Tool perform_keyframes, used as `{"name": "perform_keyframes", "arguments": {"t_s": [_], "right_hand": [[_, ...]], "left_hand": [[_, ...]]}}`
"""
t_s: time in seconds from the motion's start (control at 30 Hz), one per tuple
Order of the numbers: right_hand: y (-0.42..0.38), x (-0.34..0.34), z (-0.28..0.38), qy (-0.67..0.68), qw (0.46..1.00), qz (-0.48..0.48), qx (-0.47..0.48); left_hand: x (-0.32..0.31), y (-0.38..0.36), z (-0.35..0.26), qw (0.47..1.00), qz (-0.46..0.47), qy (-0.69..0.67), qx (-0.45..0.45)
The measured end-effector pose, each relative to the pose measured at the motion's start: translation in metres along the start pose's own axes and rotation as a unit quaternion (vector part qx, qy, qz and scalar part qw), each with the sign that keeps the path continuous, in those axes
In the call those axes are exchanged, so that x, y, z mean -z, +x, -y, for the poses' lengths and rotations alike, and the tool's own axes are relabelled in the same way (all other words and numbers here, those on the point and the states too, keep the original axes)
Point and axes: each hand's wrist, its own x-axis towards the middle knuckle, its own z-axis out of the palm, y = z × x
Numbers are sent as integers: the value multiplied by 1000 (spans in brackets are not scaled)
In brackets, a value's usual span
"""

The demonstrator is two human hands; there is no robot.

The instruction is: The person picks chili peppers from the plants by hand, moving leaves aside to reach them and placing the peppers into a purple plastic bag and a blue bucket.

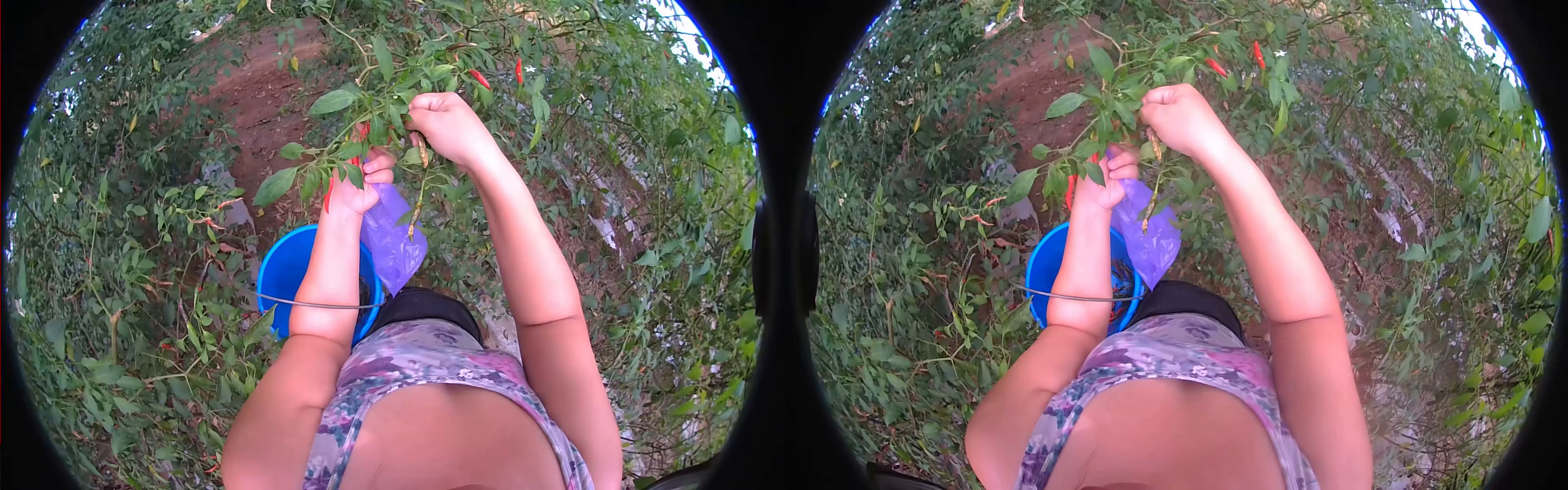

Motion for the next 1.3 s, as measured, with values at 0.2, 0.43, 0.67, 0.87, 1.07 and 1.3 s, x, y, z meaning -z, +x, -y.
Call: {"name": "perform_keyframes", "arguments": {"t_s": [0.2,0.43,0.67,0.87,1.07,1.3], "right_hand": [[-6,-2,-2,-105,992,-43,-56],[-11,-2,-9,-108,991,-62,39],[-21,-2,-5,-133,983,-115,48],[-33,10,9,61,952,-228,195],[-86,32,23,257,872,-264,324],[-170,10,16,543,831,-107,54]], "left_hand": [[-1,12,-6,999,-17,-39,23],[12,13,0,997,8,-62,49],[8,11,4,999,13,-17,49],[4,10,5,999,-11,-13,41],[2,13,12,979,-145,126,-68],[-13,14,19,970,-141,182,-80]]}}
